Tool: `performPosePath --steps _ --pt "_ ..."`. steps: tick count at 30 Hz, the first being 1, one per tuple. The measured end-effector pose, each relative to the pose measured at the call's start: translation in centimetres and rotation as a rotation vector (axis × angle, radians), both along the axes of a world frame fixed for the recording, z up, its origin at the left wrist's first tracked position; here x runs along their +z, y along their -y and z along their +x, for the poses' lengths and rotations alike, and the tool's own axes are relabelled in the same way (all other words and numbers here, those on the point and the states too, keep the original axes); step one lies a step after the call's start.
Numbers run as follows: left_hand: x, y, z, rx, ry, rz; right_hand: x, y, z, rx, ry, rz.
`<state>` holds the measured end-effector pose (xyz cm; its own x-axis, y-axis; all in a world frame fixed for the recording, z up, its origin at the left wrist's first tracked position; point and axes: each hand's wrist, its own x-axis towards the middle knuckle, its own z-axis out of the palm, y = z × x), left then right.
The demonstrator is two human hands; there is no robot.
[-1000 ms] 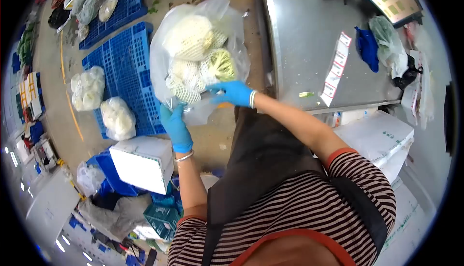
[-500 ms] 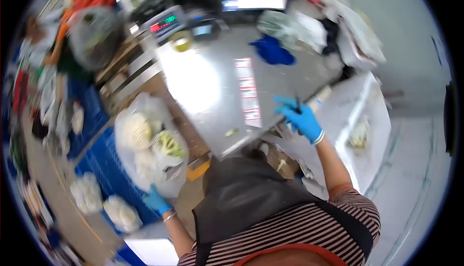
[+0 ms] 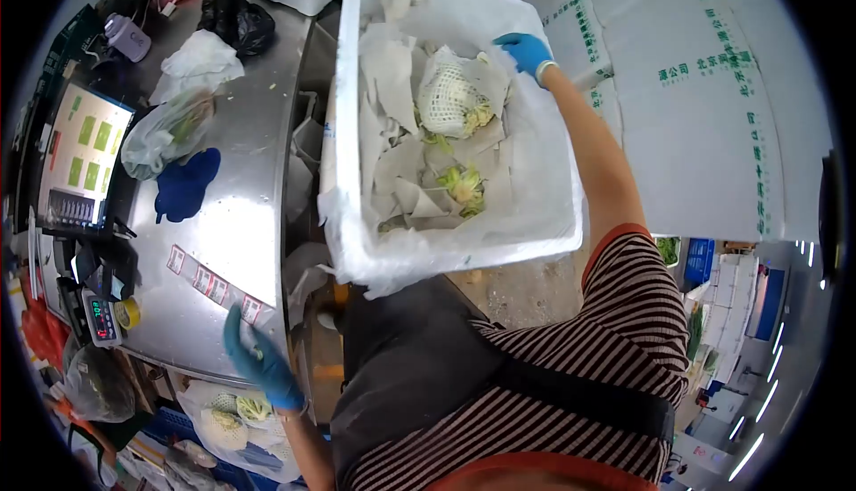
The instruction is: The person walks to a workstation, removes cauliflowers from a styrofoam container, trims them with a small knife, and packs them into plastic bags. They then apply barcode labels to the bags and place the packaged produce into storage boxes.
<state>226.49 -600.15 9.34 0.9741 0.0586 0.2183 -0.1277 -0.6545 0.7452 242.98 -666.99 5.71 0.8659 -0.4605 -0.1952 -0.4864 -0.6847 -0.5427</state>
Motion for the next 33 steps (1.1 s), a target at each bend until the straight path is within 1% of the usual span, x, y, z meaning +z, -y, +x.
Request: performPosePath --steps 2,4,6,7,9,11,13,14,15,19,22,24,26,27,28,30,31,32,33 --pt "1.4 7.3 3.0 -0.35 0.017 0.04 -0.7 -3.9 1.7 0.182 -0.212 0.124" --pt "1.4 13.8 5.3 -0.614 0.123 0.122 -5.5 -5.6 3.5 0.687 -0.124 -0.29" --pt "0.9 18.7 5.9 -0.715 0.071 0.176 -5.8 -8.1 4.8 0.848 -0.356 -0.569" --pt "0.0 19.6 5.8 -0.716 0.108 0.245 -5.7 -9.0 4.9 0.927 -0.468 -0.712" --pt "-1.9 20.7 5.3 -0.728 0.193 0.373 -6.0 -9.6 3.7 0.963 -0.436 -0.825" --pt "-2.0 20.6 5.4 -0.709 0.165 0.339 -7.1 -10.6 3.2 0.961 -0.372 -0.99" --pt "-2.0 20.6 5.3 -0.696 0.155 0.33 -7.4 -10.2 3.4 0.928 -0.455 -0.854" --pt "-1.8 20.6 5.4 -0.699 0.155 0.341 -6.6 -10.9 3.3 0.912 -0.495 -0.784" --pt "-1.7 20.6 5.4 -0.703 0.156 0.349 -6.6 -10.9 3.2 0.875 -0.45 -0.738" --pt "-1.4 20.7 5.5 -0.683 0.159 0.246 -5.2 -8.0 2.3 0.706 -0.264 -0.577" --pt "-2.2 19.7 4.9 -0.726 0.221 0.301 -3.1 -5.8 1.1 0.547 -0.037 -0.435" --pt "-2.1 19.4 4.6 -0.709 0.191 0.209 1.0 -5.1 -0.8 0.41 0.127 -0.085" --pt "-0.8 19.5 4.6 -0.691 0.148 0.077 4.0 -3.7 -2.9 0.115 0.087 0.402" --pt "-0.3 19.8 4.6 -0.687 0.106 -0.006 3.7 -3.3 -4.2 0.187 0.355 0.564" --pt "0.2 20.4 4.6 -0.688 0.068 -0.088 3.5 -2.7 -5.6 0.202 0.426 0.758" --pt "1.3 21.8 4.6 -0.679 -0.036 -0.28 -0.8 -2.2 -7.1 0.095 0.703 1.259" --pt "1.8 22.8 4.7 -0.665 -0.11 -0.388 -0.2 -3.4 -8.3 0.225 0.682 1.742" --pt "2.3 23.6 4.8 -0.65 -0.189 -0.492 0.6 -5.6 -9.3 0.269 0.764 1.466" --pt "2.8 24.4 4.8 -0.657 -0.351 -0.625 1.5 -8.1 -10.1 0.301 0.829 1.189"
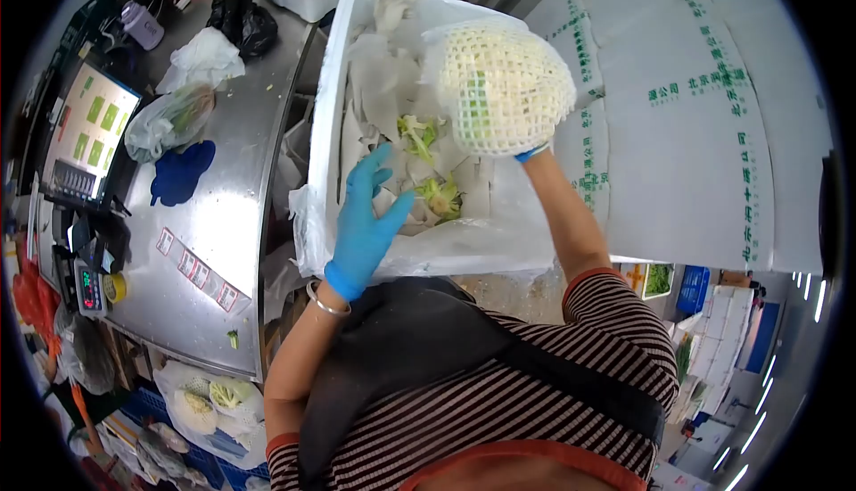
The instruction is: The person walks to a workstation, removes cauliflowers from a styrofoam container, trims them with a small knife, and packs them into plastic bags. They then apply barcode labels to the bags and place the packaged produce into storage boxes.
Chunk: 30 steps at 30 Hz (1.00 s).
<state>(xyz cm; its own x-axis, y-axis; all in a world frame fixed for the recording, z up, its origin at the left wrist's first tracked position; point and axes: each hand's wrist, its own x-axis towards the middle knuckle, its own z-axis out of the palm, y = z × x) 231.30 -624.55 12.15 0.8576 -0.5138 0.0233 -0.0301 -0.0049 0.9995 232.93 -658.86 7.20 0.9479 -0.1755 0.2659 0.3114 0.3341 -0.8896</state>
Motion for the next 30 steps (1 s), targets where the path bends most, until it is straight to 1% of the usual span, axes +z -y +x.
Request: performPosePath --steps 1,3,4,7,8,10,13,15,16,18,20,23,24,27,28,29,30 --pt "0.5 0.7 0.2 -0.036 -0.137 -0.08 0.9 -2.2 -0.8 -0.115 0.049 -0.235" --pt "1.1 2.0 0.7 -0.092 -0.414 -0.231 2.9 -5.5 -1.9 -0.108 -0.063 0.046" --pt "0.7 2.6 0.7 -0.138 -0.441 -0.278 3.3 -6.4 -2.2 -0.097 -0.12 0.188" --pt "1.1 4.1 0.3 -0.198 -0.369 -0.325 1.2 -7.5 -2.3 0.022 -0.106 0.194" --pt "0.5 4.4 -0.1 -0.147 -0.282 -0.291 0.9 -7.8 -2.4 0.054 -0.133 0.28" --pt "0.4 3.7 -0.7 -0.081 -0.288 -0.277 0.3 -8.5 -2.4 0.132 -0.193 0.454" --pt "0.0 2.1 -1.4 0.044 -0.233 -0.25 1.0 -10.1 -1.7 0.259 -0.229 0.528" --pt "0.2 -0.3 -1.9 0.125 -0.167 -0.276 2.0 -12.2 -0.8 0.358 -0.241 0.52" --pt "1.1 -1.8 -2.4 0.135 -0.262 -0.336 2.4 -13.3 -0.4 0.401 -0.248 0.51" --pt "1.0 -4.8 -3.3 0.213 -0.237 -0.349 3.0 -16.4 0.4 0.49 -0.26 0.508" --pt "1.1 -8.4 -4.2 0.317 -0.177 -0.383 3.1 -20.7 1.1 0.585 -0.281 0.517" --pt "1.2 -15.3 -6.5 0.447 -0.19 -0.444 2.6 -28.5 0.8 0.72 -0.323 0.541" --pt "1.0 -18.0 -7.1 0.52 -0.162 -0.4 2.2 -31.5 0.5 0.755 -0.349 0.555" --pt "0.4 -27.3 -10.7 0.578 -0.132 -0.068 1.0 -40.9 -2.0 0.867 -0.403 0.591" --pt "1.2 -29.6 -12.5 0.724 -0.055 0.088 0.6 -43.9 -3.2 0.888 -0.424 0.607" --pt "1.6 -32.0 -14.0 0.929 0.392 0.5 -0.1 -46.8 -4.5 0.917 -0.39 0.62" --pt "3.1 -34.0 -15.8 0.932 0.405 0.508 -0.9 -49.7 -5.7 0.946 -0.357 0.633"
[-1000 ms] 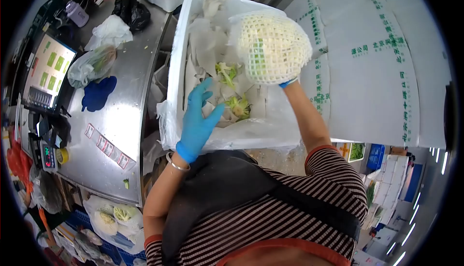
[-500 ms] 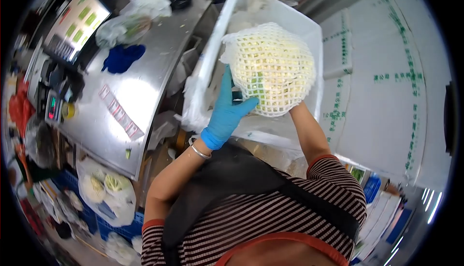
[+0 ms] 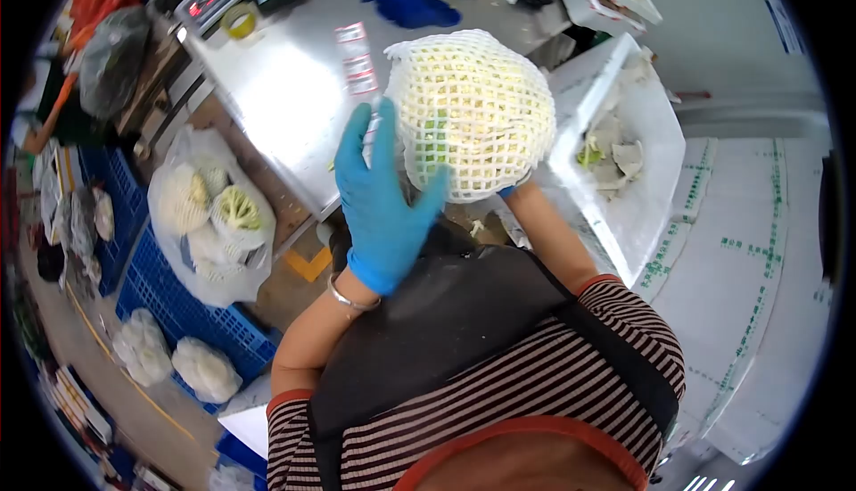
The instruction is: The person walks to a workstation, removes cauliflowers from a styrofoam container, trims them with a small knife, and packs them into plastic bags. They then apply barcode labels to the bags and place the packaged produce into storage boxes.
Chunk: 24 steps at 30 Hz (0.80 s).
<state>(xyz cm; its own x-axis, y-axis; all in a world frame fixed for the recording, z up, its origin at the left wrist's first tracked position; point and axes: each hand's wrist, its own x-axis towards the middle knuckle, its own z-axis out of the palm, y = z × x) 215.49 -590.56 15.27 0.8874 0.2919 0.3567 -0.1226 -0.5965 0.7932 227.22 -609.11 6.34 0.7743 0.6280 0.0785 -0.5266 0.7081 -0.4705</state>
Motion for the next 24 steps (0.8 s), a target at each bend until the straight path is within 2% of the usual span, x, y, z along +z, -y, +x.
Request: performPosePath --steps 2,4,7,9,10,11,13,16,19,20,23,24 --pt "1.2 -2.5 -2.4 -0.019 -0.03 0.1 -1.7 -5.5 -2.3 0.045 0.012 0.061" --pt "-0.2 -4.5 -3.4 -0.072 -0.086 0.295 -2.6 -9.7 -4.4 0.085 -0.015 0.086" --pt "-4.5 -8.2 -4.7 0.006 0.027 0.03 -3.1 -13.2 -6.3 0.11 -0.051 0.072" --pt "-3.0 -10.7 -5.7 0.039 -0.343 -0.451 -3.3 -14.1 -7.3 0.106 -0.065 0.036" --pt "-4.7 -11.7 -6.0 0.033 -0.303 -0.634 -3.5 -14.2 -7.5 0.11 -0.076 0.016" --pt "-5.8 -13.2 -6.1 -0.024 -0.408 -0.893 -3.6 -14.2 -7.8 0.107 -0.073 0.0" --pt "-11.9 -14.1 -6.2 -0.239 -0.405 -1.285 -3.6 -13.6 -8.3 0.112 -0.073 -0.06" --pt "-6.4 -14.4 -6.3 -0.428 -0.274 -0.544 -3.9 -11.9 -8.6 0.114 -0.07 -0.152" --pt "-3.0 -12.4 -6.8 -0.479 -0.578 -0.78 -4.4 -9.4 -8.9 0.114 -0.055 -0.275" --pt "-3.2 -11.3 -7.1 -0.445 -0.55 -0.483 -4.6 -8.6 -8.9 0.113 -0.043 -0.315" --pt "-3.1 -9.2 -6.4 -0.092 -0.077 0.265 -5.8 -6.8 -9.2 0.098 0.107 -0.488" --pt "-2.4 -9.3 -5.2 0.067 -0.017 0.36 -6.5 -6.7 -9.3 0.082 0.238 -0.556"
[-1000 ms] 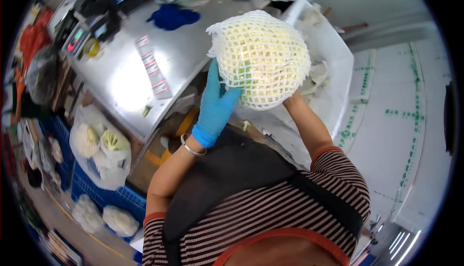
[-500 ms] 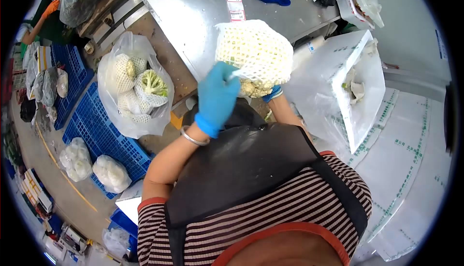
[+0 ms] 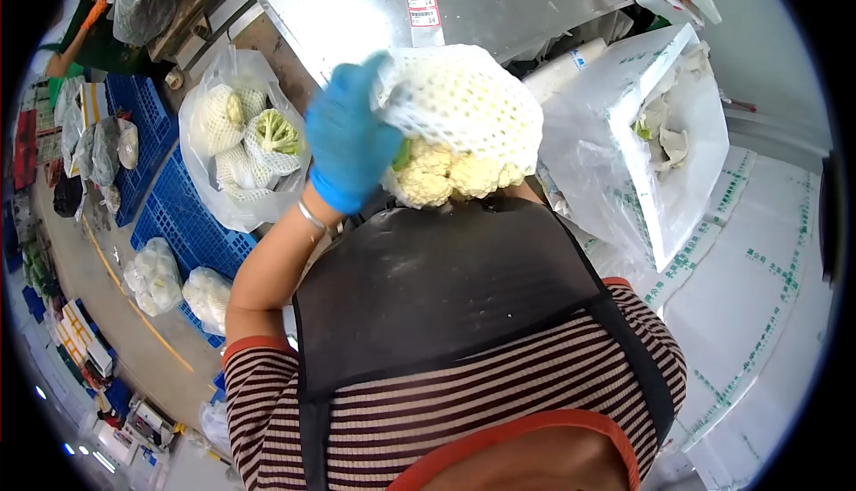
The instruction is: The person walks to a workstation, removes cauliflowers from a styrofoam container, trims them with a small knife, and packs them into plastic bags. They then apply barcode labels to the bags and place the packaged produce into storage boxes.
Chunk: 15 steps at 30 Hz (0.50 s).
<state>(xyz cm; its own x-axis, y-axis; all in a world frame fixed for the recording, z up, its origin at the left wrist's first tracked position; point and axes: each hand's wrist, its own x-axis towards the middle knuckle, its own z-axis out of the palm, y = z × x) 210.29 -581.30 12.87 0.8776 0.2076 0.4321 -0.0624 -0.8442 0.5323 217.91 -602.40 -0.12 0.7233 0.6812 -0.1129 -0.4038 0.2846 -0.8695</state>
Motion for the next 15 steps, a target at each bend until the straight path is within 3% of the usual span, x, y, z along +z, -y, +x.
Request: performPosePath --steps 2,3,4,5,6,7,10,12,14,15 --pt "-0.3 -0.8 3.1 -0.046 0.007 -0.356 -1.6 0.0 -0.3 0.013 0.462 -0.178" --pt "-1.2 -1.1 3.4 -0.303 -0.209 -0.844 -2.1 0.1 -0.6 0.01 0.577 -0.241" --pt "-2.1 -1.3 3.6 -0.389 -0.47 -1.315 -2.5 0.2 -1.3 0.009 0.647 -0.272" --pt "-5.3 -2.5 3.9 -0.457 -0.495 -1.358 -2.1 1.2 -1.4 0.085 0.24 -0.243" --pt "-5.1 -2.3 3.4 -0.384 -0.559 -1.395 -1.6 2.2 -1.5 0.072 -0.181 -0.222" --pt "-4.9 -2.0 3.1 -0.311 -0.625 -1.431 1.9 2.2 -1.0 0.114 -0.469 -0.367" --pt "-10.0 -2.8 1.2 -0.418 -0.598 -1.182 1.7 2.1 -2.5 0.11 -0.455 -0.282" --pt "-10.8 -1.0 -0.9 -0.37 -0.534 -1.375 2.2 2.5 -2.6 0.136 -0.484 -0.267" --pt "-12.4 0.8 -2.7 -0.163 -0.529 -2.09 2.3 3.4 -2.7 0.186 -0.513 -0.195" --pt "-13.6 1.8 -3.6 -0.203 -0.487 -2.01 2.3 3.9 -2.9 0.21 -0.53 -0.161"
